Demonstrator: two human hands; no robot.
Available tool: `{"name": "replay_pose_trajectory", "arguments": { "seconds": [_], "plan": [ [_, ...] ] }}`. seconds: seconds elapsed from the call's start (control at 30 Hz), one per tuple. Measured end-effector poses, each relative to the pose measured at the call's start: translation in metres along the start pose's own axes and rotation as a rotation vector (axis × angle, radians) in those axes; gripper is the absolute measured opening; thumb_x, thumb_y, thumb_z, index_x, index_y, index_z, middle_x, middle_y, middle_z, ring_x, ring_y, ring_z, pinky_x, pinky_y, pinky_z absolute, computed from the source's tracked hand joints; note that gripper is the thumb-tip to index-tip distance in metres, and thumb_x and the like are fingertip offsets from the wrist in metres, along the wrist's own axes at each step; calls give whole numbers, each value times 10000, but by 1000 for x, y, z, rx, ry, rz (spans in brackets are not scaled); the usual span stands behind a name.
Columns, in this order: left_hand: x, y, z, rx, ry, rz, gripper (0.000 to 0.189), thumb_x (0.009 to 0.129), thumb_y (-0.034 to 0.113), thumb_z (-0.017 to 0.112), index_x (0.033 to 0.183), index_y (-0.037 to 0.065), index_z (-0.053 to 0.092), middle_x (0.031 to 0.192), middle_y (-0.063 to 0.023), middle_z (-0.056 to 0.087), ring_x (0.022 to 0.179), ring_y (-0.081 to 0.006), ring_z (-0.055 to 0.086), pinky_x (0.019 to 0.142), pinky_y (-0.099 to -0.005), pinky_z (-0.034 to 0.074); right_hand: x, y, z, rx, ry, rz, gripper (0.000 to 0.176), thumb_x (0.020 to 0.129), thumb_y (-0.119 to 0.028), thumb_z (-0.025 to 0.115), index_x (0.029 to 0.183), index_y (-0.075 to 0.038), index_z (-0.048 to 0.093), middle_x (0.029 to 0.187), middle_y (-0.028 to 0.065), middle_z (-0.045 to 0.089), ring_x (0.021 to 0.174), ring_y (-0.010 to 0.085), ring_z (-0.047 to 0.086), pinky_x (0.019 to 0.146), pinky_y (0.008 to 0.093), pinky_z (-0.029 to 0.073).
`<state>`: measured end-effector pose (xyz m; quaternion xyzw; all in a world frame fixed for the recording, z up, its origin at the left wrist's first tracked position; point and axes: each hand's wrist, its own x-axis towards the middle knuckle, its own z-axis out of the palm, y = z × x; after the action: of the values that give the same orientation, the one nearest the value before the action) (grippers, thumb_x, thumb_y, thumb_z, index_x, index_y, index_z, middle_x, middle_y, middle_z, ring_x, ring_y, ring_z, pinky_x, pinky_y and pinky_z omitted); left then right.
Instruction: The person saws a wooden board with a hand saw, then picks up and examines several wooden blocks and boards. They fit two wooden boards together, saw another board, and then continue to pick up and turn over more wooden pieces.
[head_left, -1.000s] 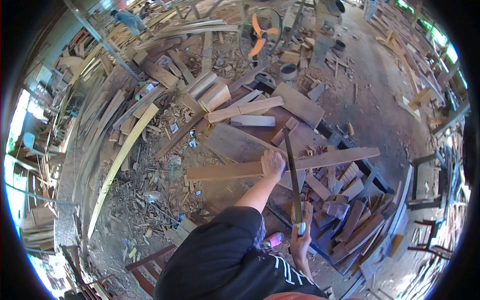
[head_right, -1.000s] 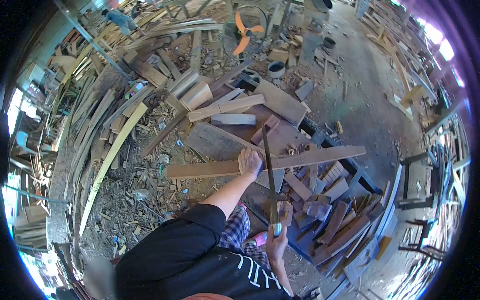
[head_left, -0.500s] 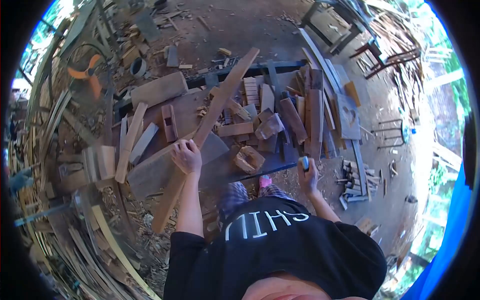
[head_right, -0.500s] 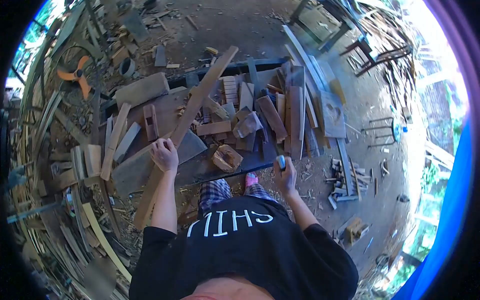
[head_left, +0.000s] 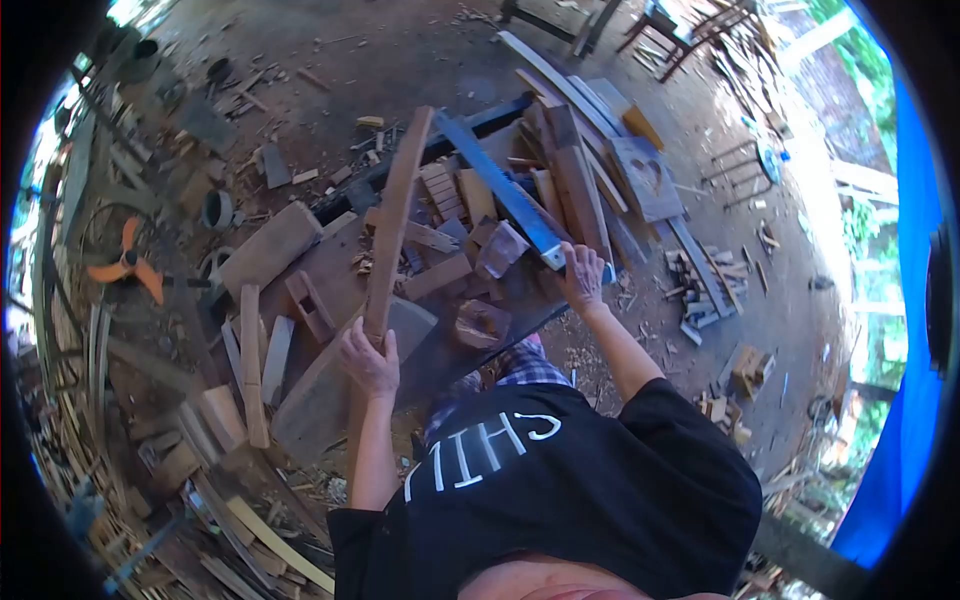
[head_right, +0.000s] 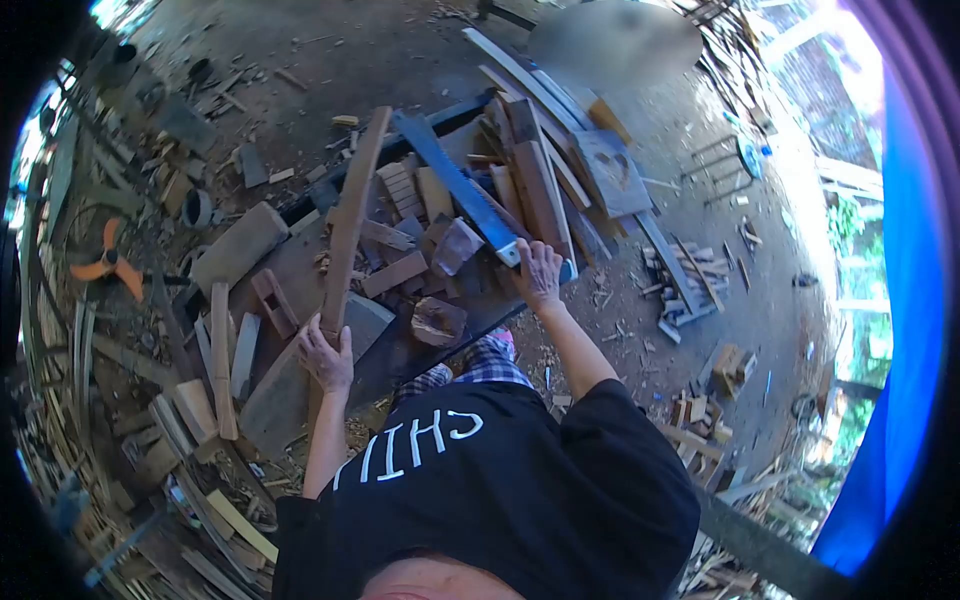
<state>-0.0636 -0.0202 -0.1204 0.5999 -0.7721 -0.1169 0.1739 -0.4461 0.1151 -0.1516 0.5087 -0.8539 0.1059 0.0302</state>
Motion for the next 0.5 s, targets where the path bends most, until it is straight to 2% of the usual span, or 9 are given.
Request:
{"name": "replay_pose_trajectory", "arguments": {
  "seconds": [0.03, 0.1, 0.17, 0.2, 0.23, 0.3, 0.37, 0.43, 0.5],
  "plan": [
    [-1, -4, 2, 10, 23, 38, 510, 847, 388, 630, 1262, 127, 488, 1195, -136, 494, 1126, -355, 459, 922, -496, 366, -1, -2, -8, 3, 3, -49, 640, 709, -342, 764, 1234, -122, 472, 1075, 111, 498, 1025, 304, 480, 819, 437, 353],
    [-7, 0, -2, 13, 36, 96, 504, 851, 382, 626, 1258, 118, 492, 1192, -142, 497, 1113, -350, 469, 909, -500, 372, -6, -8, -20, 29, -25, -21, 670, 701, -309, 769, 1271, -137, 462, 1101, 109, 488, 1060, 299, 466, 856, 440, 339],
    [-18, 6, -13, -35, 113, 87, 339, 882, 316, 615, 1125, 86, 564, 1127, -133, 520, 1061, -339, 487, 885, -486, 371, -12, -7, -25, 28, 1, -59, 623, 723, -239, 750, 1264, -150, 455, 1109, 114, 494, 1082, 291, 464, 880, 458, 323],
    [-29, 0, -14, -96, 108, 125, 261, 889, 282, 616, 1042, 73, 580, 1065, -131, 534, 991, -326, 509, 840, -461, 389, -19, -7, -29, 79, 113, -71, 560, 748, -226, 729, 1244, -140, 483, 1114, 132, 489, 1061, 309, 478, 855, 448, 350],
    [-43, -7, -15, -155, 102, 161, 199, 896, 248, 616, 958, 60, 596, 1004, -129, 549, 921, -312, 531, 794, -435, 407, -30, 0, -29, 78, 117, -59, 560, 748, -226, 729, 1244, -140, 483, 1114, 132, 489, 1061, 309, 478, 855, 448, 350],
    [-81, -6, -21, -432, -96, -42, 180, 888, 207, 635, 844, 42, 576, 862, -122, 543, 781, -270, 542, 684, -387, 417, -63, 14, -28, 419, -56, -95, 520, 760, -204, 711, 1232, -137, 505, 1122, 169, 495, 1030, 331, 504, 824, 454, 388],
    [-119, -7, -24, -305, -397, -144, 214, 875, 241, 658, 888, 32, 610, 799, -122, 550, 709, -251, 561, 640, -344, 442, -99, 25, -42, 462, -480, -53, 481, 814, -260, 671, 1240, -110, 504, 1146, 203, 502, 1045, 356, 519, 852, 475, 428],
    [-152, -30, 17, -426, -362, 70, 137, 860, 180, 670, 873, 44, 668, 776, -88, 625, 722, -157, 583, 660, -289, 459, -143, 45, -33, 394, -802, 129, 512, 891, -415, 564, 1274, -82, 503, 1209, 228, 529, 1138, 385, 508, 968, 482, 408],
    [-147, -17, 25, -418, -402, 81, 141, 859, 183, 670, 876, 43, 668, 776, -86, 625, 720, -157, 583, 660, -290, 460, -190, 80, 15, 692, -1092, 202, 634, 913, -572, 436, 1310, -82, 501, 1265, 258, 528, 1198, 409, 489, 1026, 458, 383]
  ]
}}
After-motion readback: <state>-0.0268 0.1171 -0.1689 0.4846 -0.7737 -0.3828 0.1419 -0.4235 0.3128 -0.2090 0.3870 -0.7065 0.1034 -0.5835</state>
